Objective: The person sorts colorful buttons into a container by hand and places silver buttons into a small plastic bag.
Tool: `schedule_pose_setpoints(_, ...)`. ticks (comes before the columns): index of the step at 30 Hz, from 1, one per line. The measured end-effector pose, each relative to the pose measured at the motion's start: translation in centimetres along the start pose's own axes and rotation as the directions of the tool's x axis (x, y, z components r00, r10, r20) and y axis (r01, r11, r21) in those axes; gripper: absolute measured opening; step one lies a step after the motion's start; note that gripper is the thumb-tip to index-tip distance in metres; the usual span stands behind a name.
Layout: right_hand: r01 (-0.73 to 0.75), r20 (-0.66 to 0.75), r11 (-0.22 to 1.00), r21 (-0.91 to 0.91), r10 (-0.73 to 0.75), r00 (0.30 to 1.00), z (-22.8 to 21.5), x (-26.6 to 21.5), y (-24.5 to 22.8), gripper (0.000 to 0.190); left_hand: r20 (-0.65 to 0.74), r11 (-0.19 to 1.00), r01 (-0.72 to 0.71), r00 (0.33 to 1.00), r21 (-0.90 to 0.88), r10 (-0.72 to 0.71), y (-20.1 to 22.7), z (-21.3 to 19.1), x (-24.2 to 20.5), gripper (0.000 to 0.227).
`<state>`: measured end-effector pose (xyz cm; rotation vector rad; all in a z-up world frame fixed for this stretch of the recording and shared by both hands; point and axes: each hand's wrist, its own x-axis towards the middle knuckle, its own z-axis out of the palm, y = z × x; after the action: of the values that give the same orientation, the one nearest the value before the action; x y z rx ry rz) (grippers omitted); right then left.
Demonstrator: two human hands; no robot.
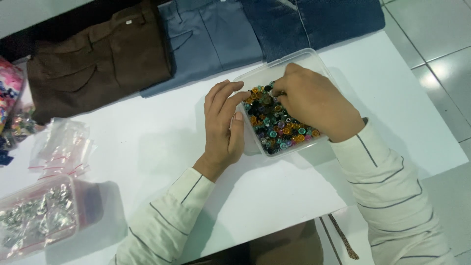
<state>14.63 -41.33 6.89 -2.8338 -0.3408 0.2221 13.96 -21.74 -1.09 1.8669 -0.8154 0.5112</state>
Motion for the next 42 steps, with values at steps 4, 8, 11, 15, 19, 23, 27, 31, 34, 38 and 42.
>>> schedule_pose_setpoints(4,-0.036,-0.049,0.999,-0.005,0.036,0.998,-0.4,-0.4,0.5,0.024,-0.028,1.000,-0.016,0.999,0.000,0.016,-0.1,0.2,-0.1,0.040)
schedule_pose_setpoints(8,0.039,-0.057,0.999,0.034,-0.037,0.998,-0.6,0.2,-0.5,0.030,-0.037,1.000,-0.018,0.999,0.003,0.018,-0.4,0.4,-0.2,0.037)
schedule_pose_setpoints(11,0.071,-0.044,0.997,0.030,-0.070,0.997,0.7,0.7,-0.3,0.028,-0.044,1.000,-0.026,0.999,-0.005,0.026,-0.6,0.4,-0.4,0.036)
schedule_pose_setpoints(15,0.038,-0.134,0.999,0.024,-0.034,0.990,1.3,1.2,1.7,0.019,-0.057,0.999,-0.044,0.997,0.014,0.044,-0.7,0.4,-0.5,0.034)
schedule_pose_setpoints(19,0.096,-0.238,0.987,0.129,-0.063,0.969,-0.4,0.2,2.0,0.015,-0.073,0.999,-0.042,0.996,0.014,0.043,-0.6,0.5,-0.5,0.033)
schedule_pose_setpoints(23,0.216,-0.306,0.876,0.431,-0.083,0.948,-1.4,-1.1,0.9,0.016,-0.116,0.998,0.003,0.993,-0.064,-0.010,-0.4,0.7,-0.5,0.028)
schedule_pose_setpoints(27,0.329,-0.289,0.746,0.579,-0.190,0.938,-1.3,-1.3,-0.9,0.009,-0.154,0.997,0.040,0.987,-0.067,-0.049,0.0,0.4,-0.5,0.024)
schedule_pose_setpoints(31,0.321,-0.266,0.749,0.580,-0.198,0.943,-0.7,-1.3,-1.9,0.008,-0.157,0.994,0.072,0.984,-0.077,-0.083,0.3,0.5,-0.5,0.023)
schedule_pose_setpoints(34,0.353,-0.284,0.714,0.605,-0.221,0.933,-0.2,-1.3,-1.9,0.012,-0.163,0.994,0.080,0.982,-0.072,-0.090,0.1,0.5,-0.5,0.019)
schedule_pose_setpoints(38,0.311,-0.242,0.807,0.502,-0.215,0.946,-0.3,-0.9,-1.0,0.017,-0.205,0.994,0.097,0.973,-0.060,-0.107,-0.2,0.6,-0.5,0.020)
schedule_pose_setpoints(42,0.158,0.005,0.962,0.221,-0.164,0.987,-1.0,-1.1,-2.4,0.038,-0.211,0.991,0.115,0.969,-0.066,-0.126,-0.2,0.7,-0.5,0.017)
